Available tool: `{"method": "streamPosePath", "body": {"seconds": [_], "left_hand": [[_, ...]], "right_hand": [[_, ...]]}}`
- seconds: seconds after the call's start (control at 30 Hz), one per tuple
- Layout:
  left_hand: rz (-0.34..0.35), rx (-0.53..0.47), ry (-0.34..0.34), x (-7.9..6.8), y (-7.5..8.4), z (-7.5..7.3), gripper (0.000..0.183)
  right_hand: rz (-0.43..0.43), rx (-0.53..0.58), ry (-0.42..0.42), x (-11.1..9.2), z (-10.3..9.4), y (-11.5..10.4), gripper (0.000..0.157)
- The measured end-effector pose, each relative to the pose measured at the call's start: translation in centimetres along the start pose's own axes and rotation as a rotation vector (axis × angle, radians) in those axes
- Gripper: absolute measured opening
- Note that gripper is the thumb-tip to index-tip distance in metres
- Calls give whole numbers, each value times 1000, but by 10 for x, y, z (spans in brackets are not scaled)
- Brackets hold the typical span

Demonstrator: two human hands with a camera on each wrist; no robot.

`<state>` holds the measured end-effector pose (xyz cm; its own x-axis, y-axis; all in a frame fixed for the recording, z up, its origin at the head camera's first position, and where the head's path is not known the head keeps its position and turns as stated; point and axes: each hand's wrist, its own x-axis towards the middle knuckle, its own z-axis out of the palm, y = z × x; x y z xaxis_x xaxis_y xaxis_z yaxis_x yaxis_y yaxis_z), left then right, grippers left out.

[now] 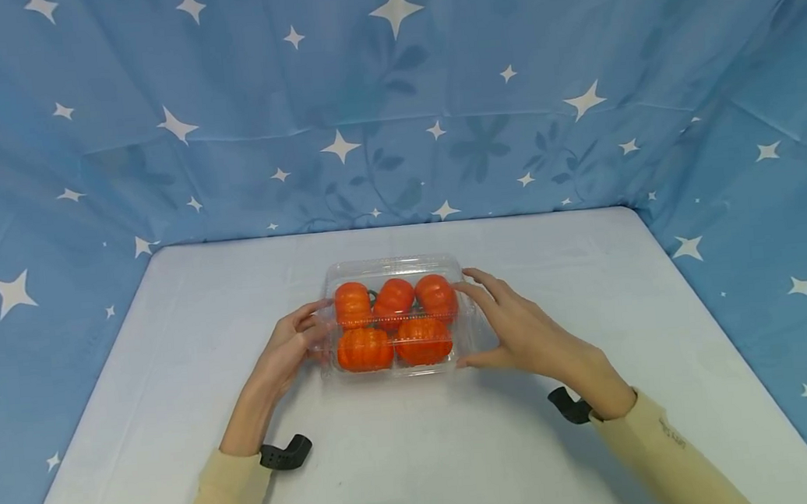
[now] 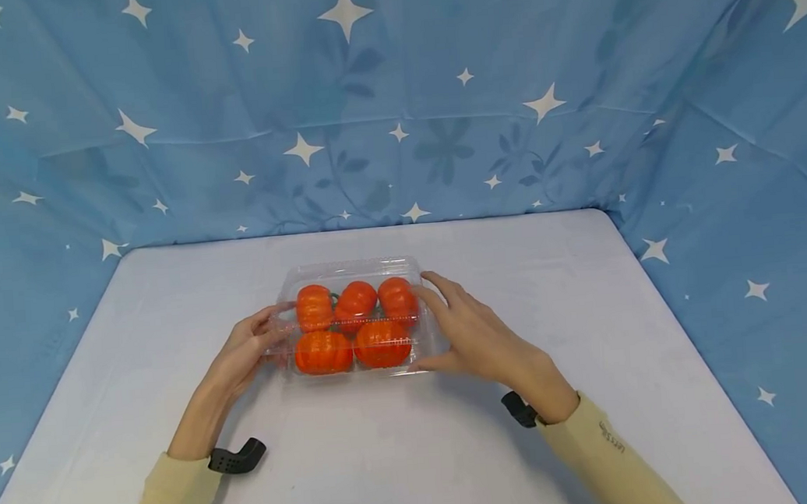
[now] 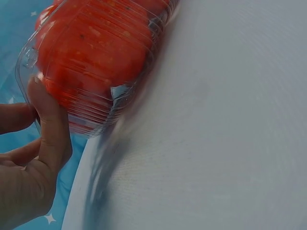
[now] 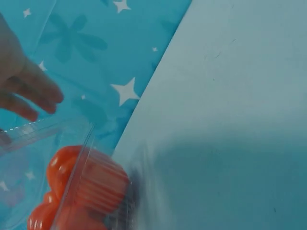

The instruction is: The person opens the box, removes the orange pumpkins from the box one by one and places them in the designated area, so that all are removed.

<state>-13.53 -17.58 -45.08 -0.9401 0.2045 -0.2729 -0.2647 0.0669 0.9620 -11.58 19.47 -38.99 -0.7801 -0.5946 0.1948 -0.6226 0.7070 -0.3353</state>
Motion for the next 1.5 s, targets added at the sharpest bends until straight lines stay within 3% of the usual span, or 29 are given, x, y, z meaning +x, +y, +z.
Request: {"method": "streamPosePath", "body": {"seconds": [0.27,0.53,0.77,1.1,1.5], "left_hand": [[23,-20,-19,0,-1,0,45],[35,-12,-32,-2,-2,-2,53],[30,-12,-35,-6,-3,-4,54],[15,-25,-27,-5,-1,-6,48],[-25,-4,-5,-3,3,-10,45]], "right_hand": [[-50,209,92,19,-6,14,78],[-49,304,225,41,-6,25,70],[-33,507,283,60,-1,34,60],[62,721,308,82,13,52,64],[139,756,299,97,25,56,67]]}}
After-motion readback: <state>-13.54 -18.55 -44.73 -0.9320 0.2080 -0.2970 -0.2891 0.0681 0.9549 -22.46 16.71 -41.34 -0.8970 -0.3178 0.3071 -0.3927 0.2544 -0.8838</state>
